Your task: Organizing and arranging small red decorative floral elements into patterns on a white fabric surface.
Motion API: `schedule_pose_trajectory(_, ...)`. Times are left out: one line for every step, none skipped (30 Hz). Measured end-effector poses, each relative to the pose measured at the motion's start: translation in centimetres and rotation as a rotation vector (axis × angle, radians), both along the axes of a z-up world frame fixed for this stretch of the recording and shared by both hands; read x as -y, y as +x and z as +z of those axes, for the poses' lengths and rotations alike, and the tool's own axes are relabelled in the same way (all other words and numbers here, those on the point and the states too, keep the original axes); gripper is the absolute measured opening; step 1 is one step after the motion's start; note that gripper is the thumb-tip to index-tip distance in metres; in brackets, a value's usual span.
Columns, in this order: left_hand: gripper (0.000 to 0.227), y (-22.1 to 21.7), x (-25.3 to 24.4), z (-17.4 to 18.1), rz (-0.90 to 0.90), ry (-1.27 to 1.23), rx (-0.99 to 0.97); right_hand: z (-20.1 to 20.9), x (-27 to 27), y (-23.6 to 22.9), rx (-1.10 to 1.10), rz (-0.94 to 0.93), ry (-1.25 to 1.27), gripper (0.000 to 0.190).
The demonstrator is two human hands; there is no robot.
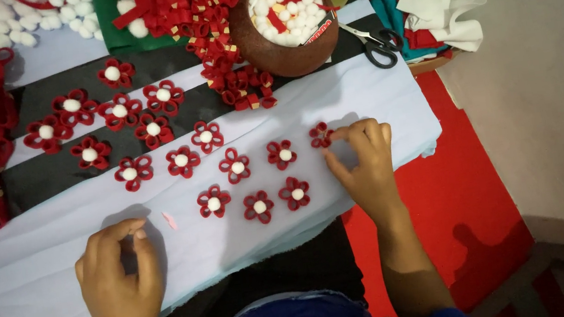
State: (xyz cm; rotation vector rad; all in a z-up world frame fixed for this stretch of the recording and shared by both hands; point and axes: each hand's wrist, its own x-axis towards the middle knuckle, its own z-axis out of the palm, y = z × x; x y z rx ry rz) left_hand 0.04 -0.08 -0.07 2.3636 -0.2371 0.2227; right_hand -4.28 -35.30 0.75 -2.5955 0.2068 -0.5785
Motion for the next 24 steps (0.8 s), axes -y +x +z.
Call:
schedule_pose_trajectory(0.018, 0.0, 0.0, -0.1, -0.001, -0.001, 0.001, -0.1, 0.0, 0.2, 0.001, -0.001, -0.001, 0.024)
schedule_pose_trajectory(0.018, 0.0, 0.0, -0.1, -0.008, 0.003, 0.022, -0.2, 0.1, 0.4, -0.019, -0.022, -0.003, 0.031)
schedule_pose_trajectory(0.018, 0.0, -0.1, -0.2, -0.015, 0.007, 0.042, -0.4, 0.1, 0.5, -0.039, -0.044, -0.005, 0.038)
schedule_pose_trajectory(0.018, 0.0, 0.0, -0.1, -0.014, 0.007, 0.044, -0.5, 0.1, 0.6, -0.037, -0.044, -0.005, 0.038)
schedule_pose_trajectory(0.018, 0.0, 0.0, -0.1, -0.013, 0.003, 0.035, -0.7, 0.2, 0.8, -0.048, -0.055, -0.008, 0.040)
schedule_pose_trajectory(0.018, 0.0, 0.0, 0.0, -0.010, 0.000, 0.025, -0.8, 0.2, 0.9, -0.061, -0.065, -0.012, 0.042)
schedule_pose_trajectory(0.018, 0.0, 0.0, -0.1, -0.009, 0.000, 0.026, -0.8, 0.2, 0.9, -0.060, -0.064, -0.011, 0.042)
schedule_pose_trajectory(0.018, 0.0, -0.1, -0.1, -0.011, 0.005, 0.031, -0.8, 0.3, 1.0, -0.038, -0.048, -0.033, 0.042)
schedule_pose_trajectory(0.017, 0.0, -0.1, -0.2, -0.014, 0.010, 0.037, -0.8, 0.3, 1.0, -0.016, -0.032, -0.054, 0.042)
schedule_pose_trajectory(0.017, 0.1, 0.0, -0.2, -0.014, 0.009, 0.037, -0.6, 0.3, 0.9, -0.016, -0.032, -0.055, 0.042)
schedule_pose_trajectory(0.018, 0.1, 0.0, -0.2, -0.012, 0.007, 0.031, -0.3, 0.3, 0.9, -0.049, -0.041, -0.015, 0.042)
schedule_pose_trajectory(0.018, 0.1, -0.1, -0.2, -0.009, 0.004, 0.026, 0.0, 0.2, 0.8, -0.080, -0.047, 0.024, 0.042)
schedule_pose_trajectory(0.018, 0.1, -0.1, -0.2, -0.008, 0.003, 0.028, 0.2, 1.0, 0.9, -0.078, -0.047, 0.024, 0.042)
schedule_pose_trajectory(0.018, 0.1, -0.1, -0.3, -0.016, 0.005, 0.039, 0.4, 1.7, 1.0, -0.072, -0.061, 0.047, 0.038)
schedule_pose_trajectory(0.018, 0.1, -0.1, -0.3, -0.024, 0.007, 0.051, 0.6, 2.5, 1.1, -0.065, -0.076, 0.071, 0.036)
schedule_pose_trajectory(0.018, 0.1, -0.1, -0.2, -0.022, 0.004, 0.054, 1.4, 3.0, 1.3, -0.062, -0.074, 0.067, 0.036)
schedule_pose_trajectory(0.018, 0.0, -0.1, -0.1, -0.019, 0.008, 0.045, 2.3, 3.5, 1.6, 0.013, -0.064, 0.074, 0.024)
schedule_pose_trajectory(0.018, 0.2, 0.0, 0.1, -0.015, 0.010, 0.043, 3.3, 4.0, 2.1, 0.094, -0.052, 0.080, 0.013)
schedule_pose_trajectory(0.018, 0.1, -0.1, 0.1, -0.013, 0.006, 0.052, 4.4, 4.2, 2.9, 0.103, -0.050, 0.076, 0.013)
schedule_pose_trajectory(0.018, 0.2, -0.1, 0.1, -0.017, 0.003, 0.062, 5.6, 4.5, 3.6, 0.143, 0.033, 0.051, 0.004)
schedule_pose_trajectory(0.017, 0.2, -0.1, 0.0, -0.021, -0.001, 0.072, 6.7, 4.7, 4.4, 0.182, 0.115, 0.025, 0.011)
schedule_pose_trajectory(0.017, 0.2, -0.2, -0.1, -0.020, -0.006, 0.083, 7.4, 5.0, 5.6, 0.192, 0.116, 0.019, 0.011)
schedule_pose_trajectory(0.017, 0.3, -0.2, -0.3, -0.018, -0.006, 0.075, 8.1, 5.3, 6.7, 0.165, 0.176, 0.001, 0.008)
schedule_pose_trajectory(0.017, 0.3, -0.3, -0.4, -0.017, -0.005, 0.066, 8.7, 5.5, 7.9, 0.136, 0.236, -0.015, 0.007)
